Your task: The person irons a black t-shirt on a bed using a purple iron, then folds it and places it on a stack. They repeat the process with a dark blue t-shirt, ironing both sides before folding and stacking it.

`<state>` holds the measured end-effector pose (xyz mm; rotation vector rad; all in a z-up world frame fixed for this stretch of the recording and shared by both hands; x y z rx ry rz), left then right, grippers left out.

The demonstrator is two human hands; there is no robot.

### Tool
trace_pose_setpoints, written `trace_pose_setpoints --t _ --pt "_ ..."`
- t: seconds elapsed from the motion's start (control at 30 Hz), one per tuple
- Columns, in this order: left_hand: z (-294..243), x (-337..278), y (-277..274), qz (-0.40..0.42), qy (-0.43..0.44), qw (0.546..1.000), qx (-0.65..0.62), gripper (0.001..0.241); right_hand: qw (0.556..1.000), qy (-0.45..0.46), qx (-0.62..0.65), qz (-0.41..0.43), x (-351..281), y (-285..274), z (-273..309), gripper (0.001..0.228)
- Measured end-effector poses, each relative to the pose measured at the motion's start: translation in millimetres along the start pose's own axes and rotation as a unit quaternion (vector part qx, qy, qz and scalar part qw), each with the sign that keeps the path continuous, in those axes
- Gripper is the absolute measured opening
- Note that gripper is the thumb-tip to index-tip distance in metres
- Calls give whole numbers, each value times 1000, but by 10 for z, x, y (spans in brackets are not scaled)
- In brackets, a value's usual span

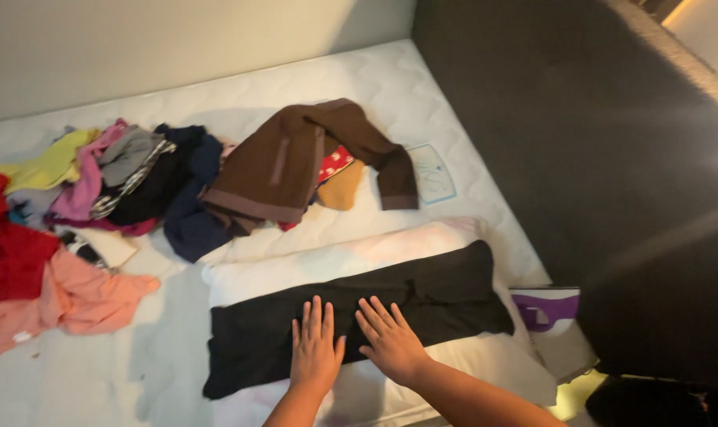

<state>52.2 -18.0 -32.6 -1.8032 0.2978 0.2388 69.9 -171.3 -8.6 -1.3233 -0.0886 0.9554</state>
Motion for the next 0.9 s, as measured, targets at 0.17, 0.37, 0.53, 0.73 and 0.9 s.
trace_pose_setpoints --t 0.17,0.37,0.53,0.73,0.9 --pt "591 -311 11 -107 -21 993 -38 56 998 -50 -36 -2 85 -5 570 64" --pt "1455 -590 -24 -306 -180 918 -179 49 994 -82 -70 -2 339 261 970 57" --pt "2295 -432 623 -271 -341 739 -514 66 996 -76 -38 25 510 226 1290 60" --pt "2236 -400 546 -227 -222 512 -798 74 995 -76 -56 -12 657 323 1411 58" --pt "2501 -472 1120 -312 -183 579 -731 67 995 -90 -26 -18 587 260 1563 58"
Point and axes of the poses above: each hand's wrist, its own x-axis towards the middle knuckle, its own y-axis out of the palm, z = x × y, the point moved 6 cm from there along x, towards the middle knuckle, and after that the axes turned 12 degrees about z, right-handed, at the moved point
